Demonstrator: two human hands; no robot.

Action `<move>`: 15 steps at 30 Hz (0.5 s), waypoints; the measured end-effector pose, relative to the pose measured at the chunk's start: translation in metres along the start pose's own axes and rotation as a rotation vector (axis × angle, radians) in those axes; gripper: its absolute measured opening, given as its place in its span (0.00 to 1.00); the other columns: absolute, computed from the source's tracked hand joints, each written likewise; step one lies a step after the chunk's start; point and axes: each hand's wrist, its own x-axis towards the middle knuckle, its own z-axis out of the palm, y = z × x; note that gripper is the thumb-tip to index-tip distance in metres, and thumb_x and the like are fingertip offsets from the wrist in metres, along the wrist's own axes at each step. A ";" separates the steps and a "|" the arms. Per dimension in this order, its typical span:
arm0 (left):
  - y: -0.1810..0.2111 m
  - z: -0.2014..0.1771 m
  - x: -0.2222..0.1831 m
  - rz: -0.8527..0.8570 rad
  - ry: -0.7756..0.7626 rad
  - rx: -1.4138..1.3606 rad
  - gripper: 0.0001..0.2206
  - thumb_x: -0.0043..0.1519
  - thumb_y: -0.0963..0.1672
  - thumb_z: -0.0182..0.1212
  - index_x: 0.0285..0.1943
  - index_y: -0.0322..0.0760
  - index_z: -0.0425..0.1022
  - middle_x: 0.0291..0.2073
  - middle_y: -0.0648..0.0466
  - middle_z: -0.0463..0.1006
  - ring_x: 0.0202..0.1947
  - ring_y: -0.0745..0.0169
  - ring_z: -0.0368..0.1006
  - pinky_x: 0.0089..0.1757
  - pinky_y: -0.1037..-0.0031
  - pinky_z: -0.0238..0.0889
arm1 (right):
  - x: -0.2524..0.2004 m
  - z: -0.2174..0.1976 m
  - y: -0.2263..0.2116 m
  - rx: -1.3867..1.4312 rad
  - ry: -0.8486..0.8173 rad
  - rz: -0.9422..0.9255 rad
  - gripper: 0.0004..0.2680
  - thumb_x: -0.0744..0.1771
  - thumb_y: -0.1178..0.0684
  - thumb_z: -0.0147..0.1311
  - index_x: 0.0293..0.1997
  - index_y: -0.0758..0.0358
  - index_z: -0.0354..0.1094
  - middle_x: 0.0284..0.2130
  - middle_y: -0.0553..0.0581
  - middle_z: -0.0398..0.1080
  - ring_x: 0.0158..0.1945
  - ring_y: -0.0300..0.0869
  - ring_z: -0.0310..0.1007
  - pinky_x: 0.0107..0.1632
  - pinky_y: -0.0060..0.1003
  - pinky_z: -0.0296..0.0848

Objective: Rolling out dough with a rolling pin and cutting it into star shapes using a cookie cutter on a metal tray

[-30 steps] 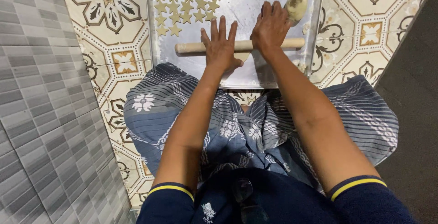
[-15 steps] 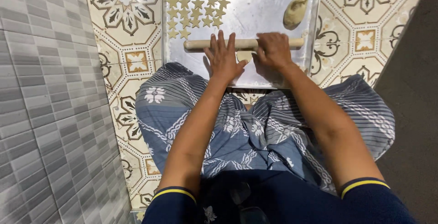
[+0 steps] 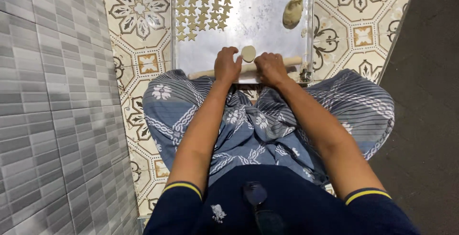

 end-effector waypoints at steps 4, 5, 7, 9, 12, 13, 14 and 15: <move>-0.011 0.030 0.014 0.192 -0.143 0.199 0.17 0.55 0.46 0.70 0.52 0.41 0.75 0.44 0.50 0.73 0.48 0.43 0.74 0.45 0.53 0.71 | -0.019 -0.013 -0.026 -0.020 -0.008 0.062 0.18 0.60 0.51 0.65 0.52 0.51 0.65 0.43 0.52 0.67 0.50 0.52 0.71 0.59 0.54 0.62; -0.012 0.034 0.018 0.240 -0.202 0.259 0.18 0.54 0.46 0.72 0.52 0.41 0.75 0.45 0.50 0.72 0.49 0.42 0.72 0.44 0.53 0.70 | -0.023 -0.014 -0.030 -0.006 0.004 0.086 0.15 0.61 0.52 0.62 0.50 0.51 0.66 0.42 0.52 0.66 0.48 0.51 0.71 0.57 0.52 0.63; -0.013 0.038 0.023 0.291 -0.263 0.316 0.20 0.52 0.45 0.74 0.52 0.42 0.75 0.46 0.50 0.71 0.49 0.42 0.71 0.44 0.54 0.70 | -0.029 -0.014 -0.036 0.008 0.014 0.115 0.12 0.63 0.53 0.59 0.49 0.51 0.66 0.41 0.51 0.65 0.46 0.51 0.72 0.55 0.51 0.64; -0.011 0.039 0.032 0.363 -0.286 0.391 0.14 0.50 0.46 0.74 0.43 0.43 0.76 0.44 0.51 0.69 0.49 0.44 0.69 0.41 0.55 0.68 | -0.028 -0.016 -0.037 0.007 0.007 0.135 0.14 0.61 0.53 0.60 0.50 0.50 0.66 0.41 0.50 0.65 0.47 0.51 0.71 0.56 0.51 0.64; -0.027 0.057 0.042 0.474 -0.272 0.447 0.12 0.48 0.47 0.76 0.36 0.45 0.77 0.41 0.54 0.68 0.47 0.47 0.68 0.39 0.58 0.67 | -0.026 -0.005 -0.031 0.029 -0.030 0.135 0.16 0.60 0.53 0.62 0.51 0.50 0.65 0.43 0.50 0.65 0.49 0.51 0.71 0.56 0.51 0.64; -0.027 0.057 0.043 0.473 -0.273 0.445 0.12 0.48 0.47 0.76 0.36 0.45 0.77 0.41 0.54 0.68 0.47 0.47 0.68 0.39 0.58 0.67 | -0.025 -0.009 -0.033 0.028 -0.032 0.136 0.16 0.60 0.53 0.62 0.51 0.50 0.65 0.43 0.50 0.65 0.49 0.51 0.71 0.56 0.51 0.64; -0.028 0.057 0.044 0.540 -0.217 0.449 0.09 0.50 0.47 0.74 0.34 0.46 0.79 0.38 0.55 0.70 0.44 0.50 0.69 0.38 0.60 0.67 | -0.025 -0.012 -0.036 0.061 -0.022 0.139 0.14 0.61 0.53 0.62 0.49 0.51 0.66 0.41 0.51 0.65 0.48 0.52 0.71 0.56 0.51 0.63; -0.029 0.057 0.044 0.606 -0.160 0.453 0.07 0.52 0.48 0.71 0.33 0.47 0.80 0.35 0.55 0.72 0.41 0.52 0.70 0.37 0.62 0.66 | -0.024 -0.015 -0.038 0.093 -0.013 0.143 0.13 0.61 0.53 0.62 0.48 0.52 0.66 0.40 0.52 0.65 0.47 0.53 0.71 0.55 0.51 0.63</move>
